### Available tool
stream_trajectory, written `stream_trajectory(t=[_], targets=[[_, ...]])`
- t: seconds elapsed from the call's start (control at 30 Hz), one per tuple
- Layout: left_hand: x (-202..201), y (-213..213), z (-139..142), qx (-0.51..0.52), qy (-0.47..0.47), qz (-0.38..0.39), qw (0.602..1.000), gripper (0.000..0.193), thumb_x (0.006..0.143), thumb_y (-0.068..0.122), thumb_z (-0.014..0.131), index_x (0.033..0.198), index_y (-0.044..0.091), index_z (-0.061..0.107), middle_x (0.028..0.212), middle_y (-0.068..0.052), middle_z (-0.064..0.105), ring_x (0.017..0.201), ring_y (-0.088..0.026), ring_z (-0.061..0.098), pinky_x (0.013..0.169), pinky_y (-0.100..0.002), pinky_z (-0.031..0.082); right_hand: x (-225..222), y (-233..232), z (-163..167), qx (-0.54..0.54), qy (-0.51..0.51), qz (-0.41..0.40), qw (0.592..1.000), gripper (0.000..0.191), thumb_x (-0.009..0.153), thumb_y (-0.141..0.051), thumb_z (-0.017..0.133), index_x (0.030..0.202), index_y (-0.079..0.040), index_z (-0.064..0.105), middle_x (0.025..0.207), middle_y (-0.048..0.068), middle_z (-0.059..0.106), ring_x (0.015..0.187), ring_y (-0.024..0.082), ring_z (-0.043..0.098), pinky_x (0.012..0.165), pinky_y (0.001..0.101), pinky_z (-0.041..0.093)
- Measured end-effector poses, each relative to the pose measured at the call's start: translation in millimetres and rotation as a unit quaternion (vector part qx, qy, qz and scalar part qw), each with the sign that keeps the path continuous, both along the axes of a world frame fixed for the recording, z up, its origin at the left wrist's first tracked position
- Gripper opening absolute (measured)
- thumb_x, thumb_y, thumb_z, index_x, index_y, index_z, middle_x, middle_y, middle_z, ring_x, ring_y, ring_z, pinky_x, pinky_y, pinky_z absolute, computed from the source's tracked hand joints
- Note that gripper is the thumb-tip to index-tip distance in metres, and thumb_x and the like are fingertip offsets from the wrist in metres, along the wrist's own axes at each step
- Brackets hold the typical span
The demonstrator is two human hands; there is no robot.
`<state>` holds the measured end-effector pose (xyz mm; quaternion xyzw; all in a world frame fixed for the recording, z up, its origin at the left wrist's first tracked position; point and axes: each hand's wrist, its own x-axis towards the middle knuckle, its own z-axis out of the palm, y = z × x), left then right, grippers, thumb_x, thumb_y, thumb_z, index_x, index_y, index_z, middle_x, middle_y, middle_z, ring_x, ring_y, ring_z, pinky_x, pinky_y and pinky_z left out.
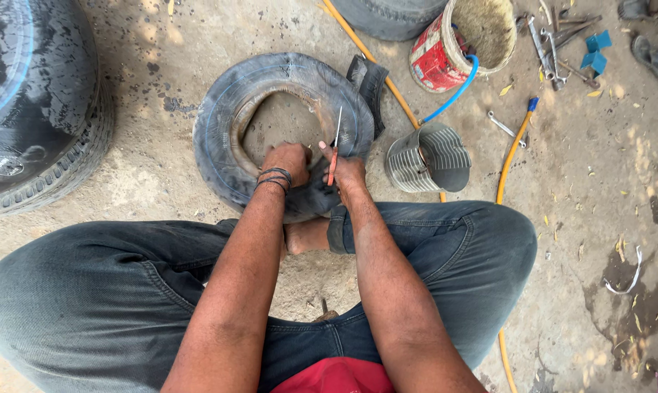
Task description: The person sits on the ground of a tire repair yard and uses scissors to cut and trim rubber from a small tire, rotating the tire and working around its inner edge, cutting away sections of rubber by hand.
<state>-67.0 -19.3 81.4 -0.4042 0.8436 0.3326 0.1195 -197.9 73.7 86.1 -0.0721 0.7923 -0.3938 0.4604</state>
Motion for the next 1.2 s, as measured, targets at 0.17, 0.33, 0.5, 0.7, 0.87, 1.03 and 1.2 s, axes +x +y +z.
stream_trajectory(t=[0.17, 0.33, 0.5, 0.7, 0.87, 1.03, 1.2], targets=[[3.8, -10.0, 9.1, -0.206, -0.025, 0.034, 0.978, 0.021, 0.086, 0.017, 0.067, 0.102, 0.017, 0.08, 0.112, -0.009, 0.075, 0.125, -0.034, 0.058, 0.114, -0.067, 0.028, 1.9, -3.4, 23.4, 0.05, -0.13, 0.031, 0.99, 0.071, 0.068, -0.081, 0.073, 0.077, -0.012, 0.06, 0.061, 0.002, 0.059, 0.039, 0.008, 0.035, 0.039, 0.026, 0.026], [-0.2, -4.5, -4.4, -0.203, -0.008, -0.017, 0.979, 0.029, 0.077, 0.026, 0.07, 0.104, 0.018, 0.078, 0.108, -0.013, 0.074, 0.117, -0.036, 0.062, 0.112, -0.07, 0.025, 18.5, 4.8, 21.2, 0.049, -0.181, 0.06, 0.98, 0.07, 0.07, -0.083, 0.068, 0.075, -0.013, 0.06, 0.06, 0.003, 0.059, 0.04, 0.009, 0.036, 0.04, 0.0273, 0.026], [-7.6, 1.5, -26.4, -0.134, 0.015, -0.023, 0.991, 0.02, 0.082, 0.028, 0.076, 0.096, 0.014, 0.081, 0.101, -0.014, 0.078, 0.11, -0.032, 0.07, 0.107, -0.055, 0.042, 25.6, 9.1, 8.5, 0.047, -0.184, 0.039, 0.981, 0.07, 0.072, -0.084, 0.064, 0.075, -0.014, 0.06, 0.061, 0.004, 0.061, 0.043, 0.011, 0.041, 0.042, 0.029, 0.032], [-3.2, -3.9, -26.9, 0.004, -0.002, -0.013, 1.0, 0.024, 0.076, 0.025, 0.081, 0.098, 0.017, 0.08, 0.107, -0.014, 0.076, 0.111, -0.031, 0.069, 0.102, -0.052, 0.046, 38.8, 8.3, 1.1, 0.054, -0.15, 0.0, 0.987, 0.069, 0.07, -0.085, 0.062, 0.072, -0.017, 0.059, 0.057, 0.003, 0.057, 0.042, 0.011, 0.037, 0.04, 0.0298, 0.026], [-3.8, -4.3, -25.5, 0.025, -0.012, -0.014, 1.0, 0.024, 0.078, 0.026, 0.081, 0.102, 0.02, 0.081, 0.108, -0.012, 0.077, 0.11, -0.031, 0.07, 0.103, -0.053, 0.047, 43.6, 7.3, -2.4, 0.044, -0.132, -0.035, 0.99, 0.068, 0.07, -0.081, 0.07, 0.068, -0.015, 0.056, 0.055, 0.003, 0.059, 0.041, 0.01, 0.038, 0.04, 0.0306, 0.025], [-3.8, -4.8, -27.4, 0.044, 0.001, -0.008, 0.999, 0.028, 0.076, 0.025, 0.082, 0.104, 0.025, 0.081, 0.11, -0.009, 0.077, 0.111, -0.03, 0.07, 0.104, -0.054, 0.047, 38.8, 6.8, -1.9, 0.062, -0.135, -0.052, 0.988, 0.065, 0.068, -0.081, 0.071, 0.071, -0.016, 0.06, 0.053, 0.001, 0.054, 0.039, 0.009, 0.033, 0.04, 0.0298, 0.021], [0.8, -3.0, -26.2, 0.058, 0.008, 0.009, 0.998, 0.027, 0.077, 0.029, 0.084, 0.103, 0.022, 0.082, 0.111, -0.008, 0.077, 0.113, -0.03, 0.07, 0.105, -0.052, 0.048, 40.5, 10.8, -3.6, 0.073, -0.123, -0.036, 0.989, 0.071, 0.068, -0.081, 0.071, 0.076, -0.011, 0.061, 0.057, 0.003, 0.06, 0.039, 0.01, 0.038, 0.039, 0.0295, 0.026]])
